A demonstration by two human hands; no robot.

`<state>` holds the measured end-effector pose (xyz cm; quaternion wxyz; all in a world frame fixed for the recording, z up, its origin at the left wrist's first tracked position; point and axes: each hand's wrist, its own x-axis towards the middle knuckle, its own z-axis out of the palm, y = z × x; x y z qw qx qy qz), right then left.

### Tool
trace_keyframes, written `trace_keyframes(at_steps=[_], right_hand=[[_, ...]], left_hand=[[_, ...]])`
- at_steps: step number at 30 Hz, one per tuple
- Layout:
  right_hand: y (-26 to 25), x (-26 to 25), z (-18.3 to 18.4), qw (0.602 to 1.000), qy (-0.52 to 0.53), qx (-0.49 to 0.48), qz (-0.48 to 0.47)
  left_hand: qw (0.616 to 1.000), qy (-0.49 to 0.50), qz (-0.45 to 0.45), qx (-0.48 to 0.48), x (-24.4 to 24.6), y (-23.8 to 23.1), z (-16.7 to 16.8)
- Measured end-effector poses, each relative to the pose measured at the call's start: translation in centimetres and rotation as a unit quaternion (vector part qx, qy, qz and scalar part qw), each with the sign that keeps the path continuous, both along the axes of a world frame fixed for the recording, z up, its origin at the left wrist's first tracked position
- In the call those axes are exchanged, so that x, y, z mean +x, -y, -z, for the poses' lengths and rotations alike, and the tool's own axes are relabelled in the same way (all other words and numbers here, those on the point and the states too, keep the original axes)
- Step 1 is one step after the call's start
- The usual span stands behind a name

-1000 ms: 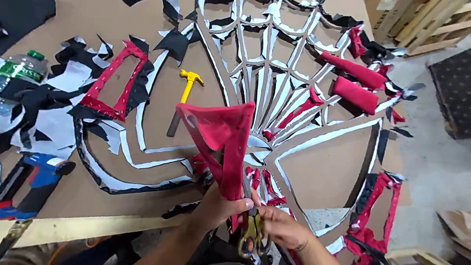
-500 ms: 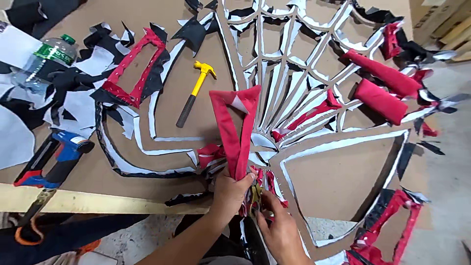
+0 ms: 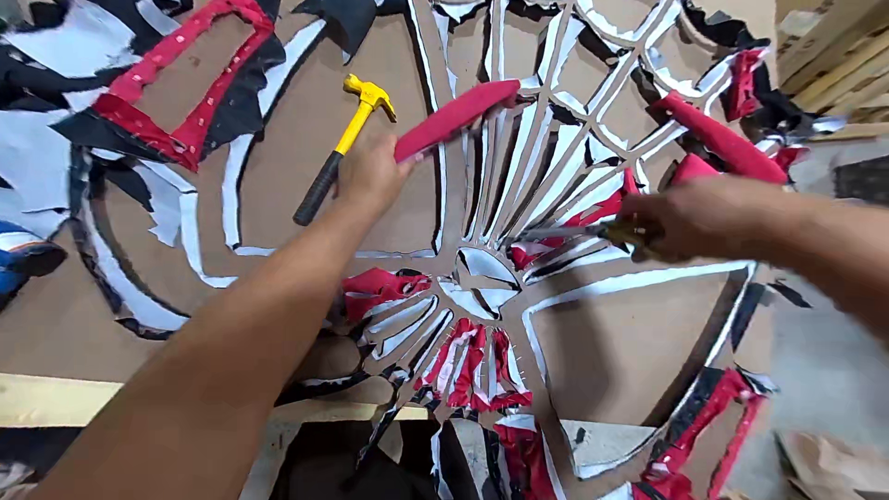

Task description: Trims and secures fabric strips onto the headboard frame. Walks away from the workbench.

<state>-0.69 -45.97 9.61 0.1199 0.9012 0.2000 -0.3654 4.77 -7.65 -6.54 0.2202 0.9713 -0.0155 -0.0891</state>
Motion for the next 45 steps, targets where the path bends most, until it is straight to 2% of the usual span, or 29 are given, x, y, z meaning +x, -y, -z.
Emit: trace_keyframes(at_steps=[4, 8, 13, 16, 31, 39, 45], right_hand=[[-4.2, 6.1, 0.5, 0.990, -0.041, -0.062, -0.119], [-6.8, 8.8, 2.2, 0.975, -0.072, -0.072, -0.198], [-8.9, 11.3, 3.1, 0.963, -0.077, -0.086, -0.245], [-9.0, 11.9, 3.7, 0.955, -0.068, -0.061, -0.283], [-9.3, 12.1, 4.4, 0.957, -0.058, -0.076, -0.274], [-8.3, 13.2, 5.6, 0.938, -0.049, 0.054, -0.339], [-9.9, 12.9, 6.1, 0.935, -0.070, 0.045, -0.346]], left_hand=[[0.989, 0.112, 0.028, 0.089, 0.6, 0.4, 4.8], [0.986, 0.135, 0.020, 0.098, 0.4, 0.5, 5.8], [0.981, 0.168, 0.019, 0.098, 0.6, 0.3, 6.5], [0.979, 0.175, 0.016, 0.105, 0.5, 0.3, 6.7], [0.978, 0.174, 0.012, 0.112, 0.7, 0.4, 6.7], [0.979, 0.169, 0.011, 0.114, 0.8, 0.4, 6.8], [0.980, 0.162, 0.005, 0.118, 0.7, 0.4, 6.7]])
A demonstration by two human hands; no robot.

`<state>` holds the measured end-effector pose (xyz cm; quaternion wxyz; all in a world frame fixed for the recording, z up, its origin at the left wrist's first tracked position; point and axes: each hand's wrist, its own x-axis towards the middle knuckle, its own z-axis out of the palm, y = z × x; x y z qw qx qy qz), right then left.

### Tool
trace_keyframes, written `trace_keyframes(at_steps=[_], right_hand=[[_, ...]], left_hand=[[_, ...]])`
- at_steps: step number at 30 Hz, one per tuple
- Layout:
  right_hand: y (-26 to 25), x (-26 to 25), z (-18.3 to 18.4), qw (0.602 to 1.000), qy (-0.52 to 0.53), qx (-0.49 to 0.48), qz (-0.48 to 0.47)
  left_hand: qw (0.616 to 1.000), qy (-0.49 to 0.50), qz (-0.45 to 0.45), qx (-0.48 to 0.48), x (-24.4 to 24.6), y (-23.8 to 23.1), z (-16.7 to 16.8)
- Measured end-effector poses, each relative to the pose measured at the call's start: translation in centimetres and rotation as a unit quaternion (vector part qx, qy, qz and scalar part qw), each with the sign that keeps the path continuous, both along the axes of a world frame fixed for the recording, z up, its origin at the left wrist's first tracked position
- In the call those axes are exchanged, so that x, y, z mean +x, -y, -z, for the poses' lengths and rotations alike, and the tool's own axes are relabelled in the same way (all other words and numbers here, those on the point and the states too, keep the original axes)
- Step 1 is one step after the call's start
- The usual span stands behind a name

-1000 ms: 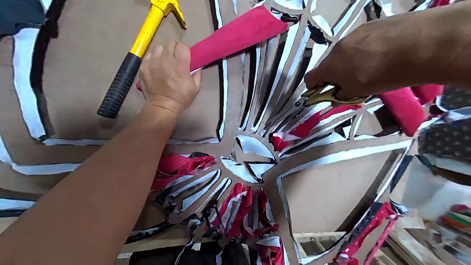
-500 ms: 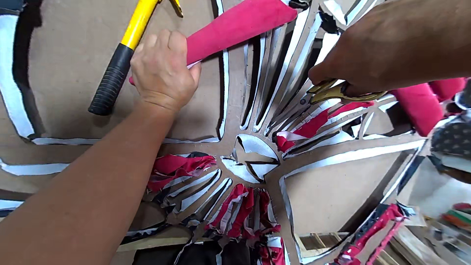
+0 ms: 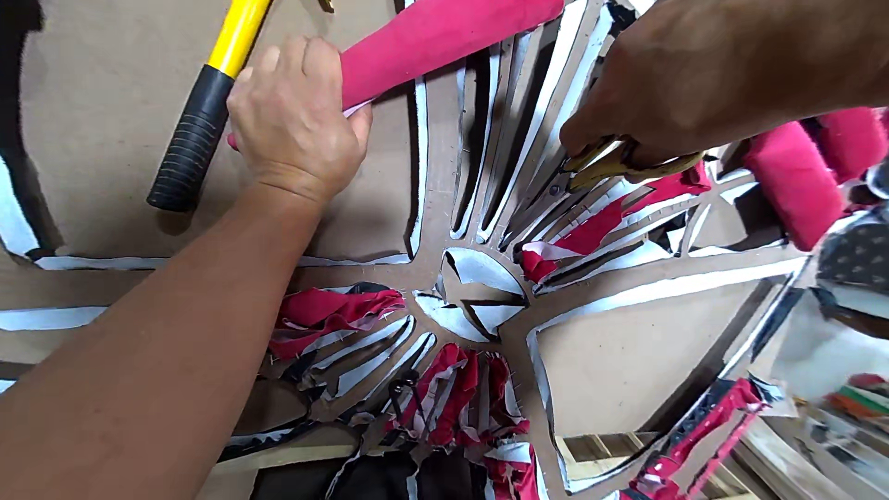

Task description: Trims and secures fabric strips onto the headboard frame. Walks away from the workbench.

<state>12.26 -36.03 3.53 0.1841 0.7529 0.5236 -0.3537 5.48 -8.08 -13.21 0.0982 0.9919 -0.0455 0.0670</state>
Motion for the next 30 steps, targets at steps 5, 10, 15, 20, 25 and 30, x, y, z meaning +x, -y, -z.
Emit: trace_keyframes(at_steps=[5, 10, 15, 20, 25, 30], right_hand=[[0.3, 0.3, 0.2, 0.999, -0.012, 0.042, -0.006], [0.4, 0.4, 0.1, 1.000, -0.004, 0.014, -0.007], [0.4, 0.0, 0.2, 1.000, -0.004, 0.022, -0.020], [1.1, 0.5, 0.5, 0.999, -0.032, 0.000, -0.015], [1.9, -1.0, -2.1, 0.997, 0.011, 0.076, 0.026], [10.2, -4.9, -5.4, 0.947, 0.029, 0.051, 0.315]], left_hand=[[1.000, 0.004, 0.001, 0.000, 0.0, 0.0, 0.0], [1.000, 0.006, 0.002, -0.004, 0.0, 0.0, 0.1], [1.000, 0.002, 0.006, -0.001, 0.0, 0.0, 0.1], [1.000, 0.009, 0.002, 0.003, 0.1, -0.1, 0.2], [1.000, 0.010, 0.004, 0.000, 0.1, -0.1, 0.2], [1.000, 0.007, 0.008, -0.009, 0.0, -0.2, 0.2]])
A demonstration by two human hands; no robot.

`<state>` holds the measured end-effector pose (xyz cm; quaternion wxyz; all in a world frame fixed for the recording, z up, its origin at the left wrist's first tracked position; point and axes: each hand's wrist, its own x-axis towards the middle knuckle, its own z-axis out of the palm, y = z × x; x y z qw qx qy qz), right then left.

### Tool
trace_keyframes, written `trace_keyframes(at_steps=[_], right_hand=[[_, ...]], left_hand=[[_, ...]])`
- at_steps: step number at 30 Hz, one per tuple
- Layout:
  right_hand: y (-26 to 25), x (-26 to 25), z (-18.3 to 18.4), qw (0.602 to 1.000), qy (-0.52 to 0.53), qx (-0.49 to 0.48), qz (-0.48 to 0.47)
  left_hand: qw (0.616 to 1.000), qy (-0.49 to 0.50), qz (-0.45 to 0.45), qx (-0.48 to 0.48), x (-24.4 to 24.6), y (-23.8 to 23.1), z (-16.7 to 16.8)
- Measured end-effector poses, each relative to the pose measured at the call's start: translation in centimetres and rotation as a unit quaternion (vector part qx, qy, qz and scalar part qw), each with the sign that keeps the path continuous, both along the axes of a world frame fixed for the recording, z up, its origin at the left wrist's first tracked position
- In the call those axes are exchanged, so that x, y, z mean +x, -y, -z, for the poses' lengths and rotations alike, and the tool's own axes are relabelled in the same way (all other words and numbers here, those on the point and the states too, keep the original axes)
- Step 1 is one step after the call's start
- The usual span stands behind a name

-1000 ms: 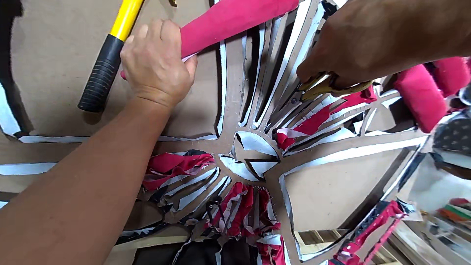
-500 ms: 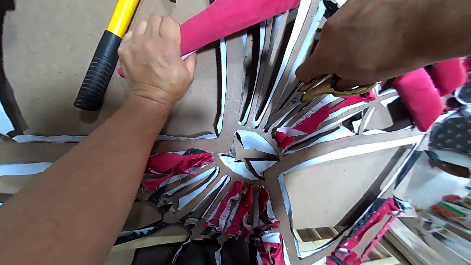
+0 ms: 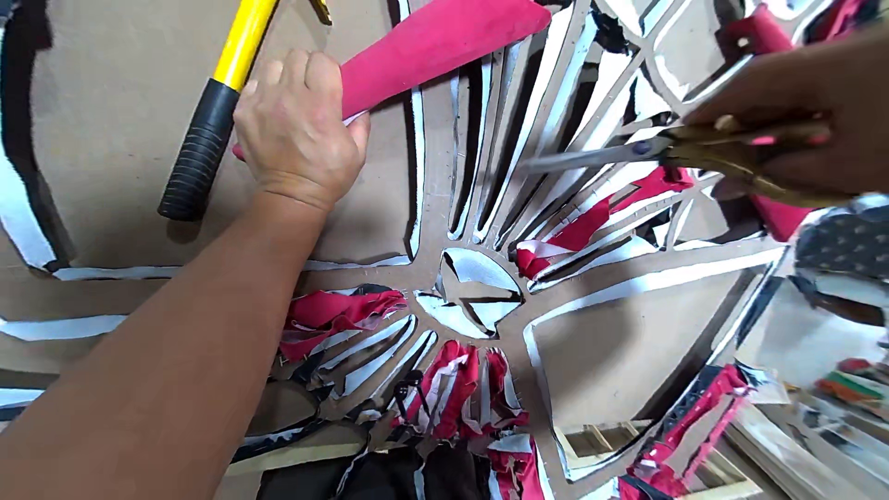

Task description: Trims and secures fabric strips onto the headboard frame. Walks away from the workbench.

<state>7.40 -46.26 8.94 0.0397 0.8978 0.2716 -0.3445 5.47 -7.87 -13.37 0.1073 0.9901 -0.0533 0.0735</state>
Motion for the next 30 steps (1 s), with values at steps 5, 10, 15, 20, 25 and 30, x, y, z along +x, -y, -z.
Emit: trace_keyframes(at_steps=[5, 10, 15, 20, 25, 30], right_hand=[[6.9, -21.0, 3.5, 0.857, 0.115, 0.124, 0.487], [2.5, -35.3, 10.8, 0.702, 0.135, -0.025, 0.699], [0.0, -34.5, 13.6, 0.688, 0.090, -0.114, 0.711], [-4.4, -33.6, 9.7, 0.681, 0.140, -0.031, 0.718], [-14.9, -32.7, 10.2, 0.734, 0.169, 0.104, 0.650], [-20.3, -27.7, 12.6, 0.778, 0.267, 0.133, 0.553]], left_hand=[[1.000, 0.008, 0.013, 0.000, 0.1, 0.0, -0.7], [0.999, -0.028, 0.018, 0.014, 0.2, 0.2, -1.7], [0.999, -0.031, 0.006, 0.027, 0.1, 0.2, -1.4], [0.995, -0.098, -0.013, -0.003, -0.1, 0.1, -3.5], [0.946, -0.236, -0.021, -0.222, -1.7, -3.8, -9.2], [0.871, -0.337, -0.076, -0.350, -7.3, -10.2, -11.3]])
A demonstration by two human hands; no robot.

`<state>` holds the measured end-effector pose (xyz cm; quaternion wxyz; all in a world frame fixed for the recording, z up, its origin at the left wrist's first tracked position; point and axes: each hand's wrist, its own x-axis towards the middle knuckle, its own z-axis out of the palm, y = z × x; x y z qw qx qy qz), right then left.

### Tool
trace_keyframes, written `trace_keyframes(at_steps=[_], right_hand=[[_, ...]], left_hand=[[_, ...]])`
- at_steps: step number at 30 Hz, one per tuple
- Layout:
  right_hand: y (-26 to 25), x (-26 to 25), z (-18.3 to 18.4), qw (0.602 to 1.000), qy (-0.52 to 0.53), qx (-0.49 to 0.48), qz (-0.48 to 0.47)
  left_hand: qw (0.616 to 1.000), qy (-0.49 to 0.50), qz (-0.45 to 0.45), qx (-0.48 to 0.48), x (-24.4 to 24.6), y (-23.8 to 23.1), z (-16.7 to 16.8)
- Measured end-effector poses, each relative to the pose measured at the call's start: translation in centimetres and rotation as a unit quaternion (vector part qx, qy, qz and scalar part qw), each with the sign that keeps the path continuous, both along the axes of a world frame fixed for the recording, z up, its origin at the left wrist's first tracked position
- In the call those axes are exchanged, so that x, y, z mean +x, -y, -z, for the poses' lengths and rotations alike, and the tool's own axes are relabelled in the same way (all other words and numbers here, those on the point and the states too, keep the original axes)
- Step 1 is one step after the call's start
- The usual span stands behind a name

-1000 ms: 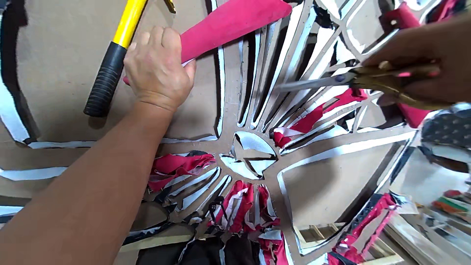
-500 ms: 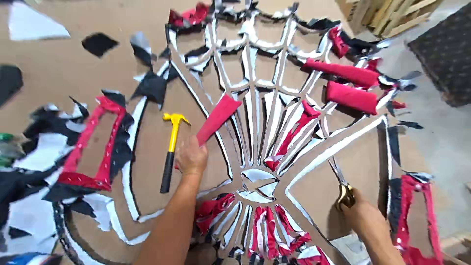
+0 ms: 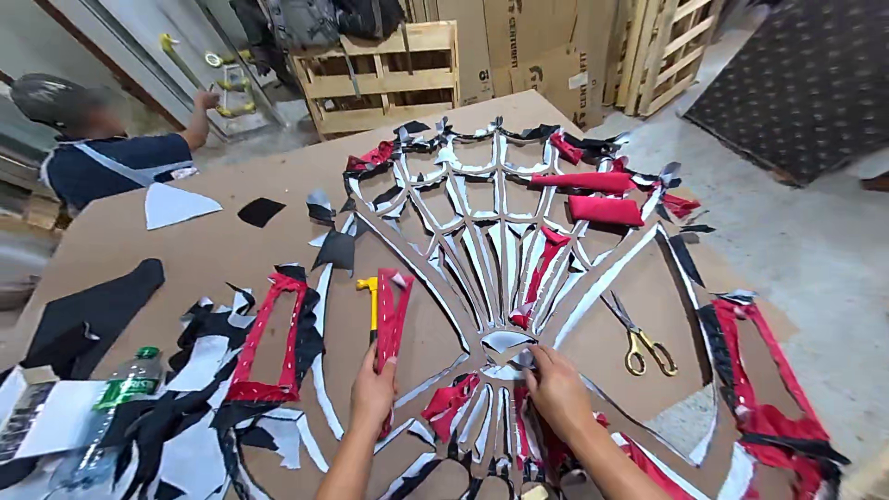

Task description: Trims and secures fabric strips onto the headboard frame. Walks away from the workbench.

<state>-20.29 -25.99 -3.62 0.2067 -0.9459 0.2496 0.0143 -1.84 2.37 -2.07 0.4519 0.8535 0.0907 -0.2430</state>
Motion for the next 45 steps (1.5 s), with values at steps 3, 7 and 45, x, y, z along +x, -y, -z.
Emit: trace_keyframes(at_steps=[3, 7, 45], right_hand=[[-2.0, 4.5, 0.0, 0.998, -0.043, -0.002, -0.052], [-2.6, 8.2, 0.9, 0.986, -0.117, -0.008, -0.115], [5.9, 11.4, 1.6, 0.904, 0.015, -0.217, -0.367]], left_hand=[[0.997, -0.044, -0.013, -0.066, -2.3, -2.4, -0.1], [0.989, -0.073, -0.019, -0.125, -3.2, -3.7, 0.7], [0.985, -0.052, 0.166, 0.014, 6.1, 6.3, 3.3]])
